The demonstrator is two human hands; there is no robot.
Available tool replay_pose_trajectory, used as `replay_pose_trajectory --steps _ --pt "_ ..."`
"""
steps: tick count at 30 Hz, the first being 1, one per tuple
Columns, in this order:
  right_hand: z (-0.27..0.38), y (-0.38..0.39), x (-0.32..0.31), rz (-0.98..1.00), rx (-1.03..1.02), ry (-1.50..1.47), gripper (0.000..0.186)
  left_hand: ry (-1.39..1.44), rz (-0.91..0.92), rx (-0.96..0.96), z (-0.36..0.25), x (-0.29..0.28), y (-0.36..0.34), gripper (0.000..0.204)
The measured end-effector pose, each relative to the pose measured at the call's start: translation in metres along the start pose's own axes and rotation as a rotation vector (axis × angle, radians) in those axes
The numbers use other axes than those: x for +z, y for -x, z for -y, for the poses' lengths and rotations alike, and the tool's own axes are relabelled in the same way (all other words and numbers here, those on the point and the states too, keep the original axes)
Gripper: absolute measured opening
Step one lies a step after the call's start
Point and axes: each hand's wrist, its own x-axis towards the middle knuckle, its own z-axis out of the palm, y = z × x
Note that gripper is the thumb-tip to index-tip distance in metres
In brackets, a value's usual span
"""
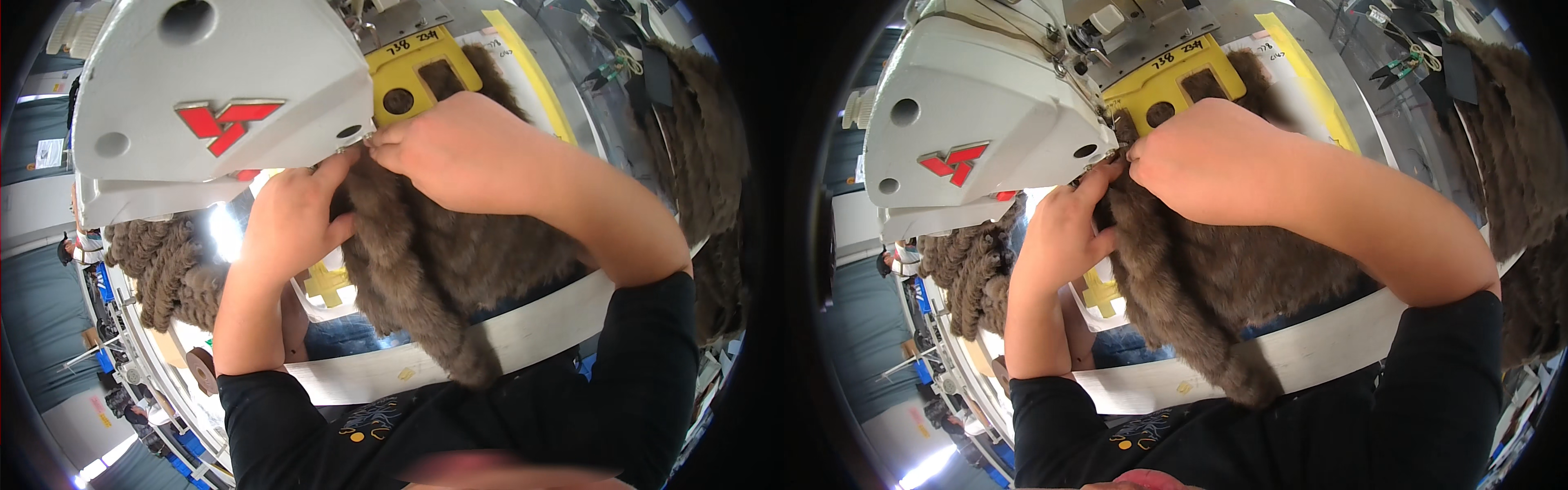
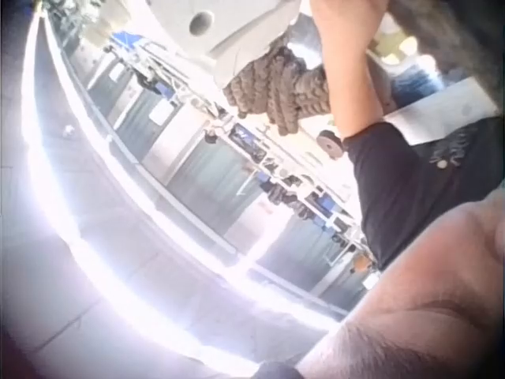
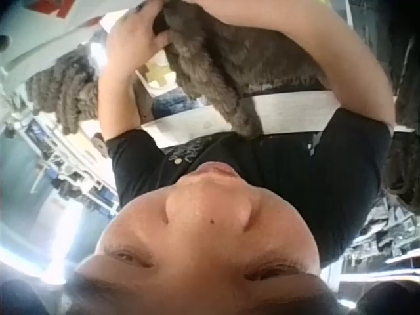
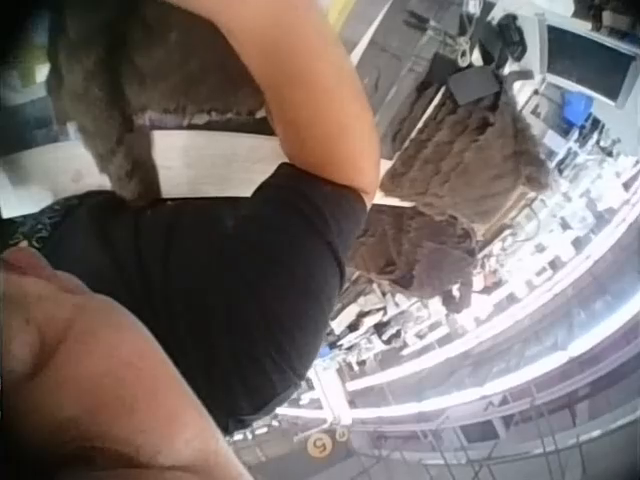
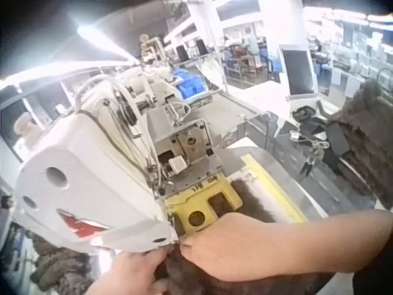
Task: Sewing strips of fur onto a fabric backing using an industrial sewing machine.
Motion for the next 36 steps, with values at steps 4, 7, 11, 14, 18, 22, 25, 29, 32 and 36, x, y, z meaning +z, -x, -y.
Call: replay_pose_trajectory --steps 4,7,11,14,18,22,25,29,32,36 --pt "-0.001 0.0 0.002 -0.004 0.014 0.007 0.014 0.023 0.041 -0.024 0.002 0.002 -0.001 0.073" --pt "-0.002 0.001 0.003 -0.015 0.006 -0.016 0.014 0.037 0.001 0.016 0.002 0.004 -0.002 0.069" --pt "-0.002 0.0 0.001 -0.012 -0.009 -0.004 0.015 0.022 -0.001 0.044 0.003 0.005 -0.002 0.07" --pt "0.002 0.0 -0.002 -0.002 -0.007 -0.011 0.014 0.023 0.027 0.038 0.002 0.004 -0.001 0.07" --pt "0.005 0.0 -0.01 0.186 0.048 0.03 0.019 0.014 0.023 0.072 -0.002 0.003 0.0 0.07" --pt "0.009 -0.001 -0.014 0.237 0.054 0.044 0.016 0.023 0.005 0.117 -0.006 0.0 0.002 0.07" --pt "0.01 0.0 -0.017 0.243 0.039 0.024 0.015 0.039 0.049 0.083 -0.01 -0.001 0.004 0.07" --pt "0.012 0.002 -0.019 0.263 0.034 0.002 0.015 0.043 0.042 0.13 -0.012 -0.003 0.007 0.07" --pt "0.013 0.005 -0.02 0.245 0.024 -0.031 0.014 0.038 0.057 0.143 -0.013 -0.005 0.009 0.07" --pt "0.011 0.007 -0.022 0.229 0.021 -0.048 0.012 0.068 0.068 0.156 -0.016 -0.003 0.008 0.072"
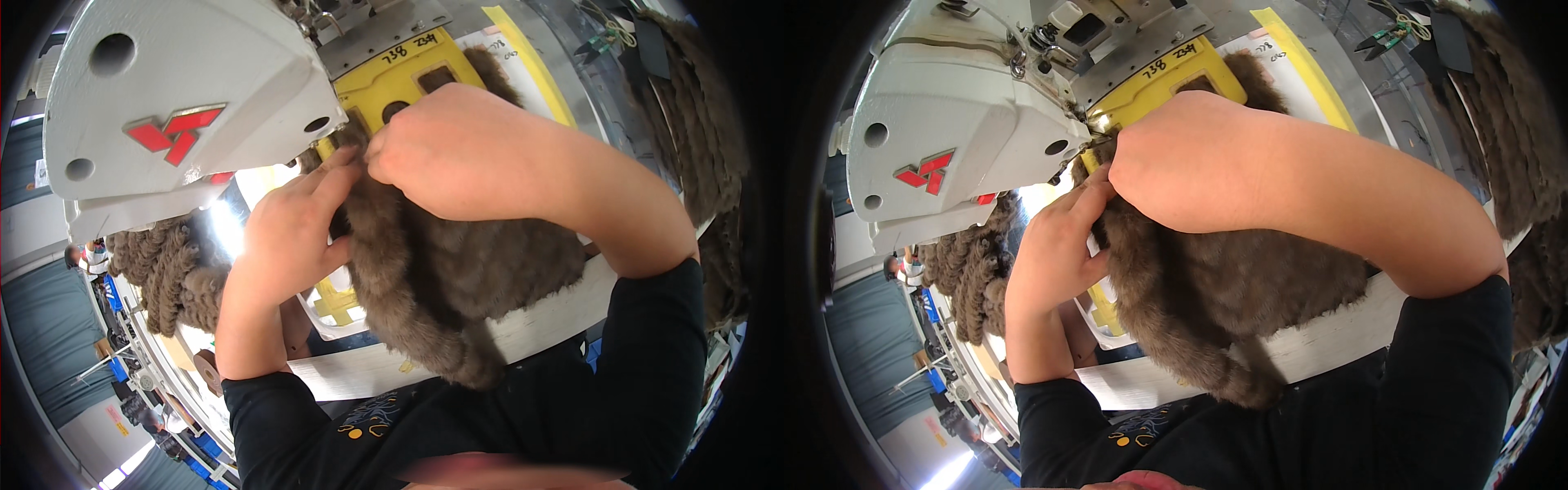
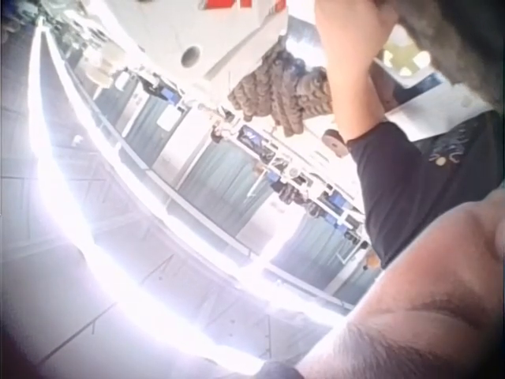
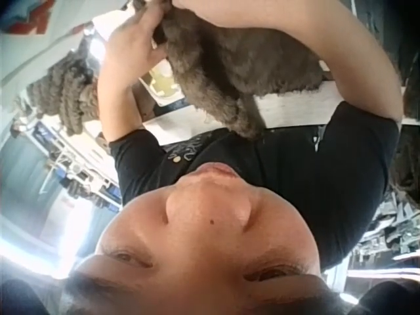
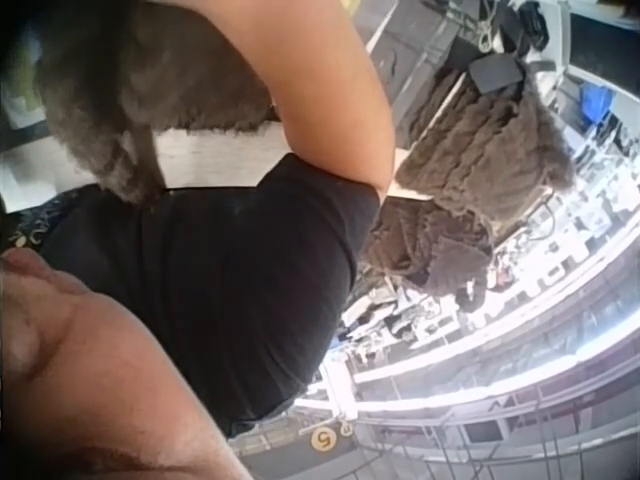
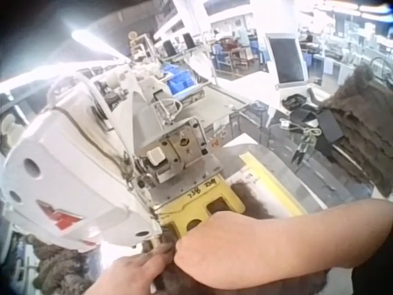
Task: Sewing strips of fur onto a fabric backing using an industrial sewing machine.
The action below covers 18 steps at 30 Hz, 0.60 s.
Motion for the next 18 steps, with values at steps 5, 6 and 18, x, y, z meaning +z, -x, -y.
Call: replay_pose_trajectory --steps 5,6,18 --pt "-0.003 0.0043 -0.0049 -0.007 0.012 -0.01 0.011 0.034 -0.003 0.026 -0.0031 0.0032 -0.0058 0.073" --pt "-0.0031 0.0045 -0.0056 -0.012 0.014 0.004 0.011 0.044 -0.001 0.032 -0.0034 0.0029 -0.0063 0.073" --pt "0.0015 -0.0018 0.0032 -0.002 -0.004 -0.008 0.014 -0.08 -0.011 0.019 -0.0083 -0.0041 -0.0002 0.07"
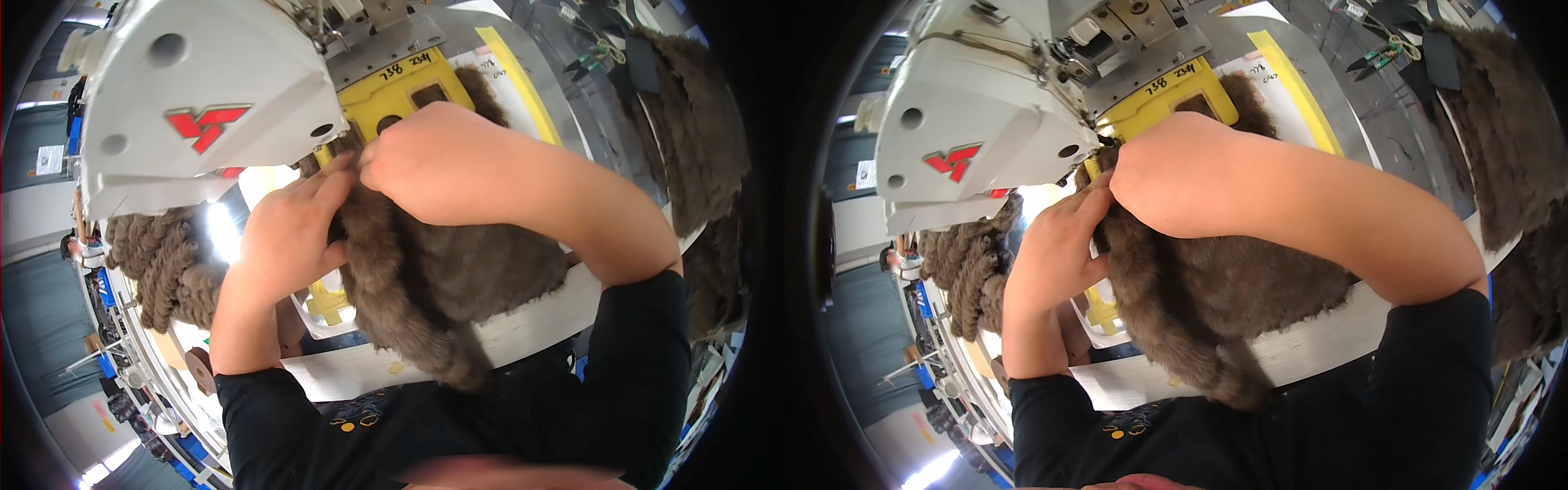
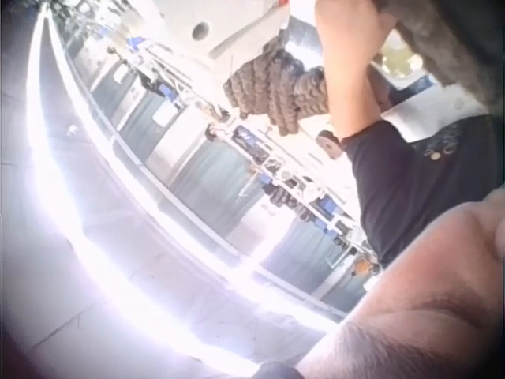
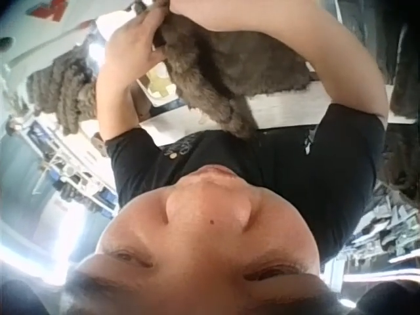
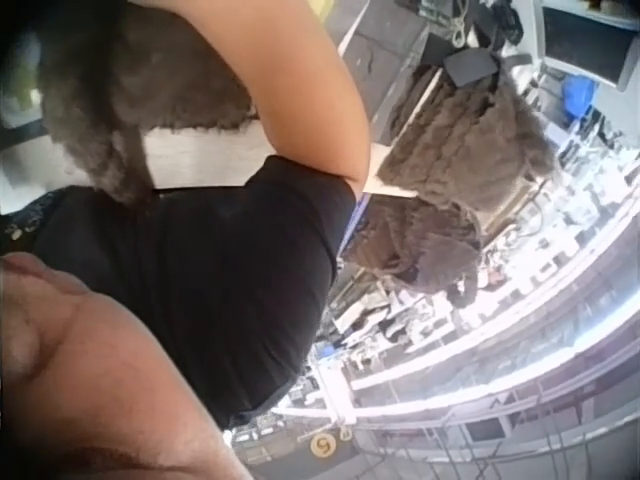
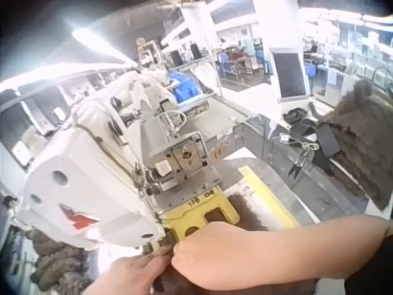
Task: Sewing strips of fur onto a fabric backing using an industrial sewing machine.
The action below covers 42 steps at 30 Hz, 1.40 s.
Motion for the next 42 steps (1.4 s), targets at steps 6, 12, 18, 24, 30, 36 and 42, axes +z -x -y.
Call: replay_pose_trajectory --steps 6,12,18,24,30,36,42 --pt "0.0 -0.001 -0.003 0.043 0.015 0.018 0.015 -0.106 -0.066 -0.029 -0.019 0.004 0.01 0.077" --pt "-0.001 0.002 -0.004 -0.002 -0.014 0.007 0.017 -0.281 -0.165 0.125 -0.085 0.018 0.059 0.073" --pt "0.001 0.0 -0.004 0.042 0.053 0.031 0.021 -0.237 -0.186 0.369 -0.134 0.047 0.084 0.041" --pt "-0.017 -0.001 0.005 -0.078 -0.043 -0.214 0.03 -0.084 -0.314 0.216 -0.129 0.047 0.121 0.041" --pt "0.002 -0.008 0.027 -0.114 -0.121 -0.191 0.028 0.574 -0.969 -0.268 -0.085 0.054 0.195 0.031" --pt "0.025 -0.007 0.033 -0.124 -0.195 -0.202 0.024 0.743 -1.242 -0.395 -0.063 0.071 0.23 0.036" --pt "0.082 -0.001 0.024 -0.263 -0.251 -0.13 0.027 0.358 -1.046 -0.429 -0.077 0.069 0.23 0.03"
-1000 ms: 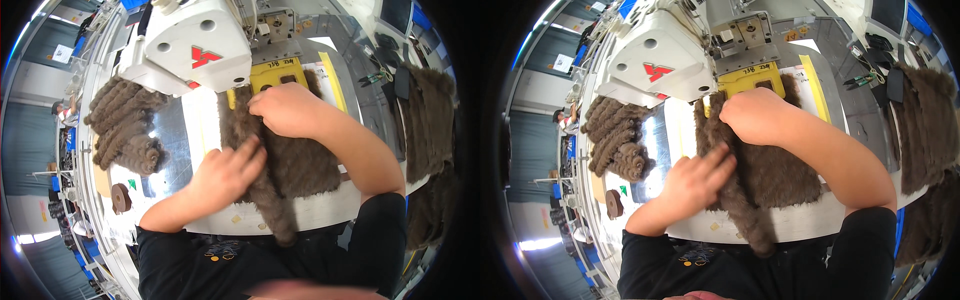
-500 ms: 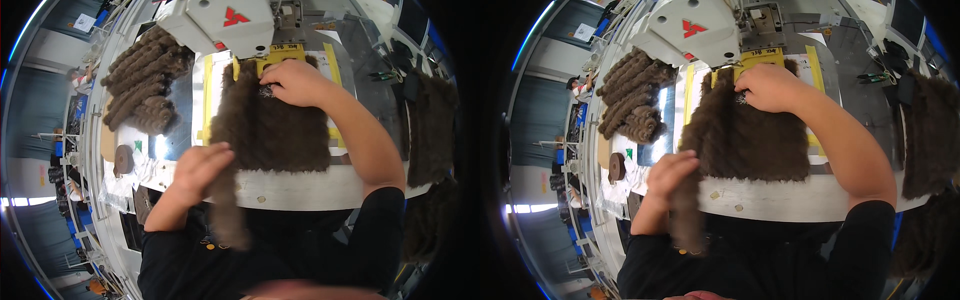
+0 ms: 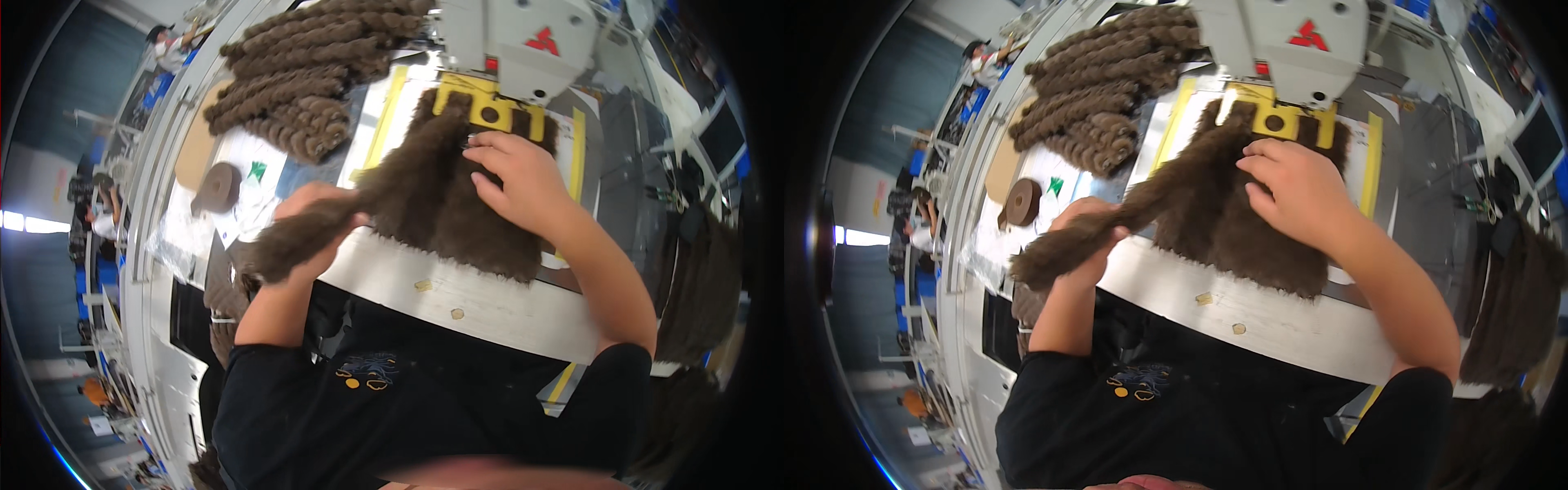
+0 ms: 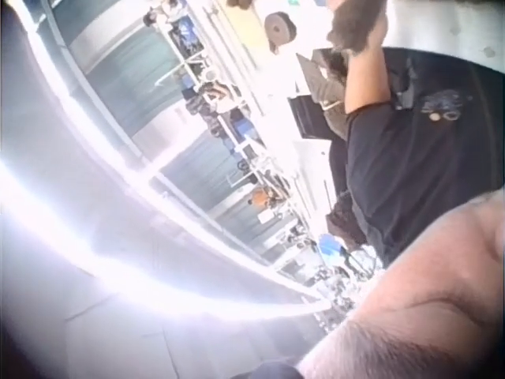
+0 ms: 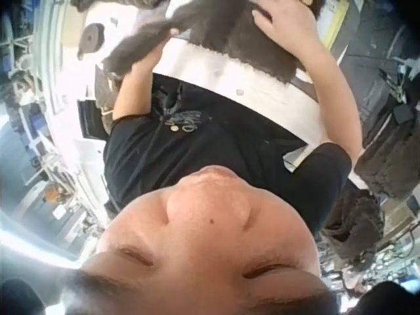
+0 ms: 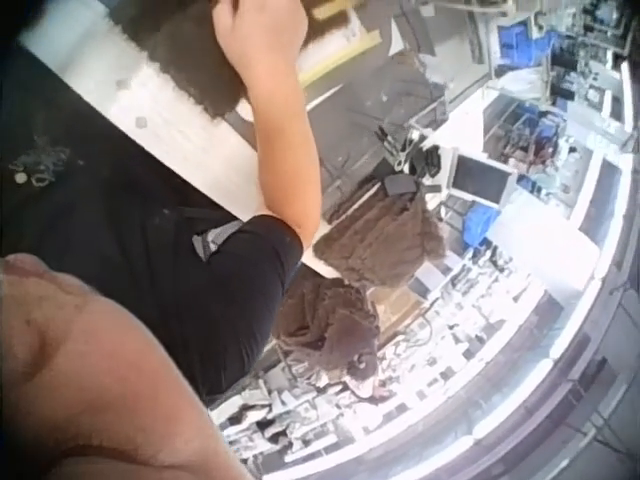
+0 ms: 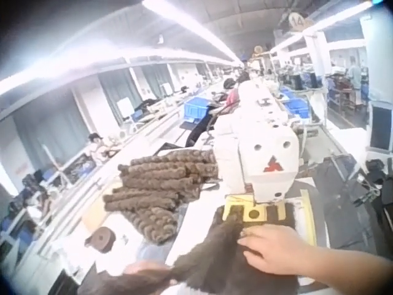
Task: Sewing strips of fur onto a fabric backing using an industrial sewing machine.
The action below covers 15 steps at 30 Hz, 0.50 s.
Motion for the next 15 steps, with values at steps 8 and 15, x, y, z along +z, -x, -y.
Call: replay_pose_trajectory --steps 8,15 --pt "0.09 -0.03 0.022 -0.077 -0.298 -0.289 0.039 0.039 0.096 0.14 -0.034 -0.003 -0.005 0.043" --pt "0.087 -0.034 0.026 0.098 -0.272 -0.282 0.031 0.169 0.032 0.304 -0.045 -0.028 -0.006 0.05"
